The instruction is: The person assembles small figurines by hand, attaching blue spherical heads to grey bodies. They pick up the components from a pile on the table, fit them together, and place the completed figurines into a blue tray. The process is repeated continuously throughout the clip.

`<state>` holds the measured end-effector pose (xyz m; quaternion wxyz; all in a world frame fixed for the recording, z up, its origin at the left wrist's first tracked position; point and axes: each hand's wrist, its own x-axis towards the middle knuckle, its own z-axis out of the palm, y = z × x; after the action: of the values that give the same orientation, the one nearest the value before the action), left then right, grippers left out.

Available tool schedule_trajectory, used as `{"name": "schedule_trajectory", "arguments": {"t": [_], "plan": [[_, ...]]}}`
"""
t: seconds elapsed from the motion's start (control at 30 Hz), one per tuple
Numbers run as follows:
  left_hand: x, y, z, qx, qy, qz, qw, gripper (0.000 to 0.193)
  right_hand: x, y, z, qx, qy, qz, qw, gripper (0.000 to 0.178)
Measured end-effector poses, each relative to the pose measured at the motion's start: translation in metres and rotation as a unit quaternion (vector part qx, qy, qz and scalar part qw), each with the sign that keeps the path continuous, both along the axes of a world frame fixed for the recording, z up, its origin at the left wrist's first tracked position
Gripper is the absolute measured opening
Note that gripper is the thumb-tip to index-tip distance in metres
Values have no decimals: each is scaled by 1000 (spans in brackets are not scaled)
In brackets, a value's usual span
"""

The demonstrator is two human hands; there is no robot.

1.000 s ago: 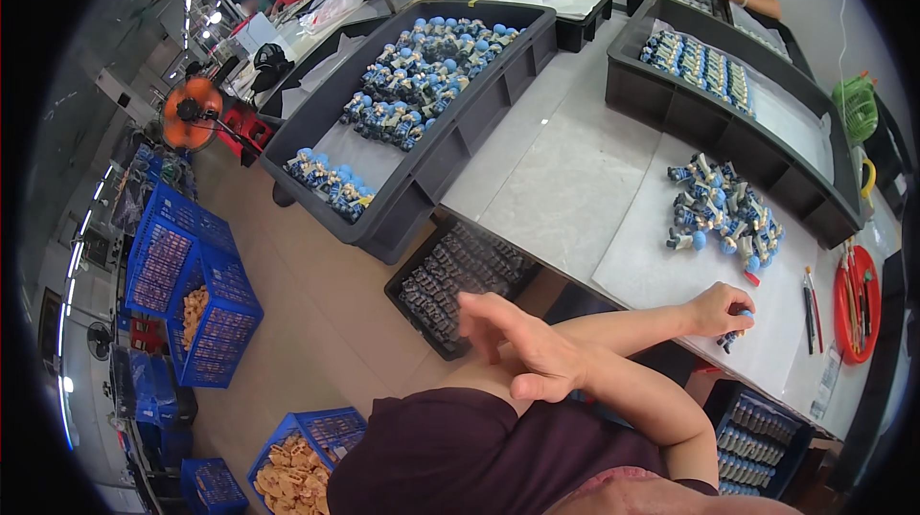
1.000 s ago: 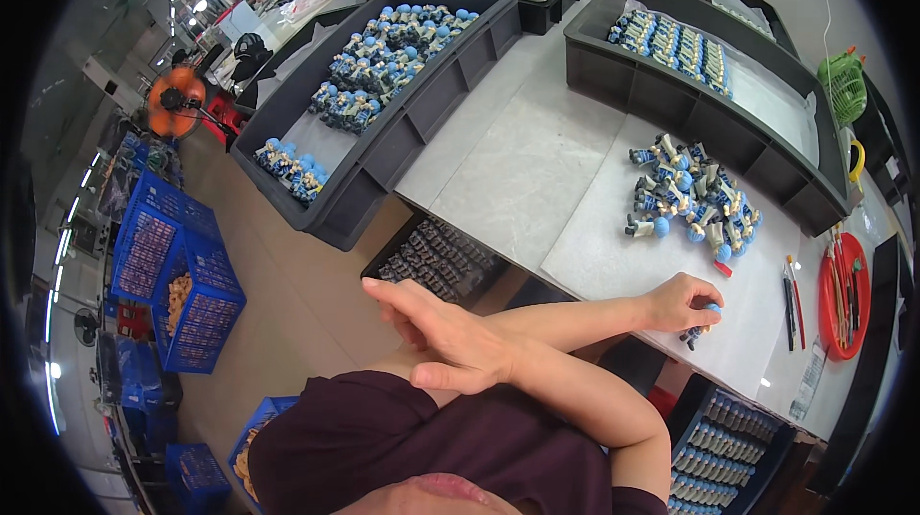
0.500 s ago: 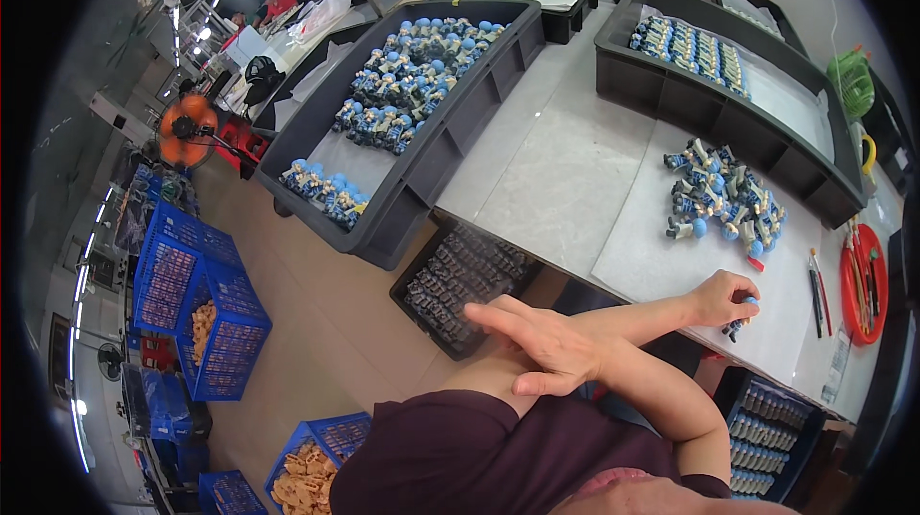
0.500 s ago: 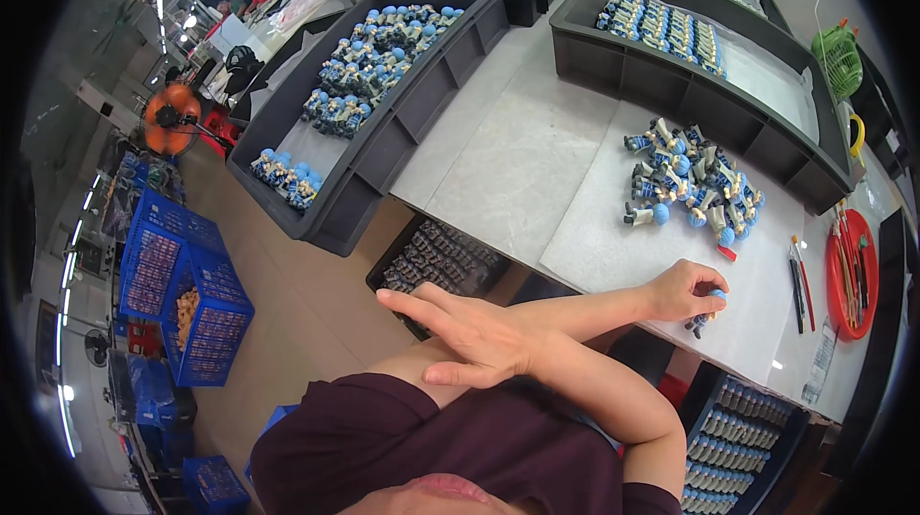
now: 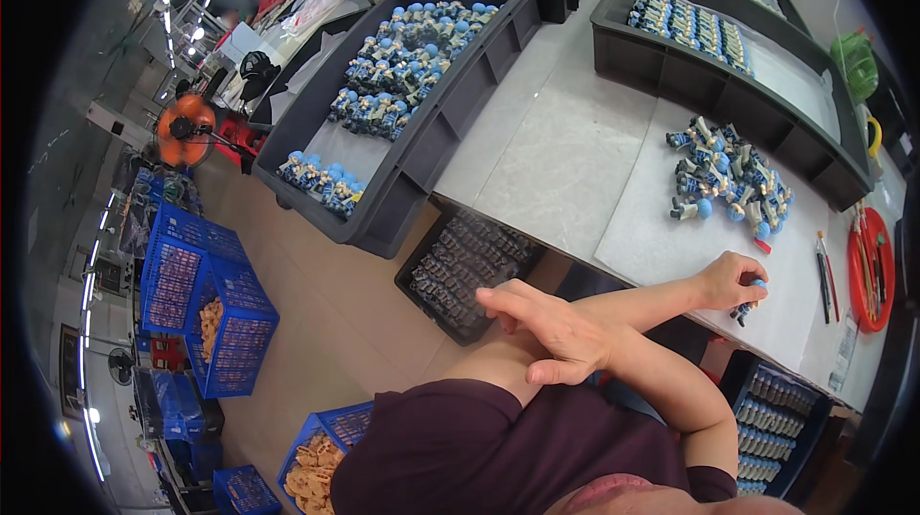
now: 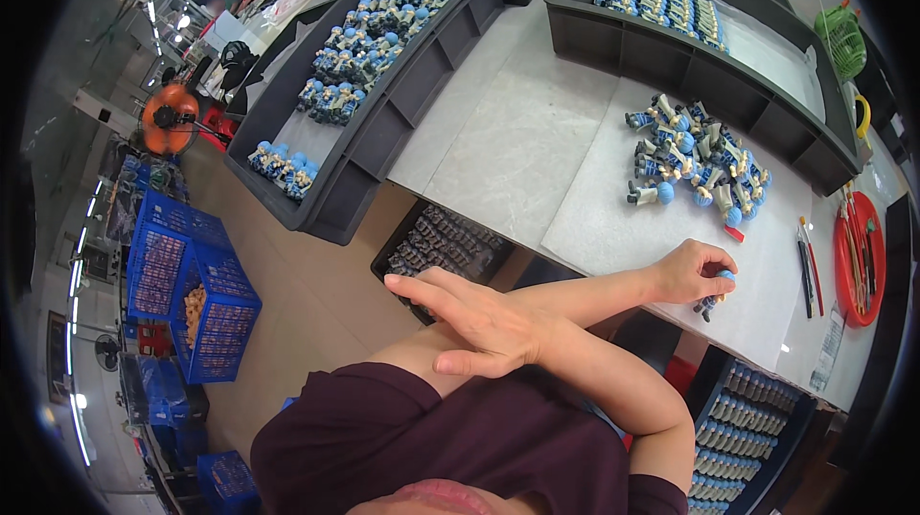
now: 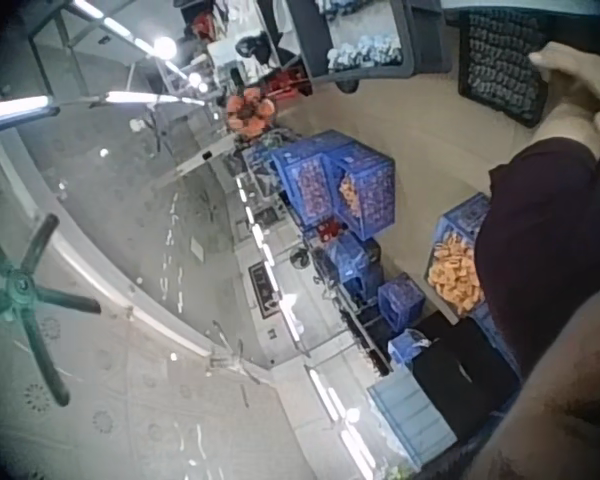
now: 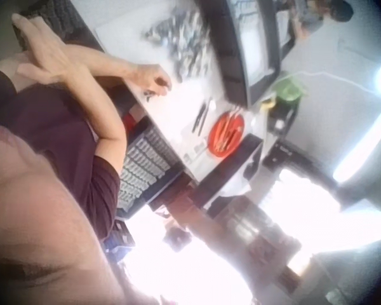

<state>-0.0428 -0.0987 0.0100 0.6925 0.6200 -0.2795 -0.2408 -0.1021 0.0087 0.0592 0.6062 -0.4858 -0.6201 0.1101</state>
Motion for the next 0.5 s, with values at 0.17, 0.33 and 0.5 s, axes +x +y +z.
{"name": "schedule_trajectory", "arguments": {"t": [0.17,0.33,0.5], "plan": [[-1,0,2,7,4,-6,1000,29,-4,-4,-3,-31,8,23,999,78],[-4,0,2,-2,19,3,1000,28,-5,2,-3,14,-19,-4,1000,78],[-6,7,12,-3,-34,13,999,27,-7,-6,-4,-46,11,18,999,77]]}}
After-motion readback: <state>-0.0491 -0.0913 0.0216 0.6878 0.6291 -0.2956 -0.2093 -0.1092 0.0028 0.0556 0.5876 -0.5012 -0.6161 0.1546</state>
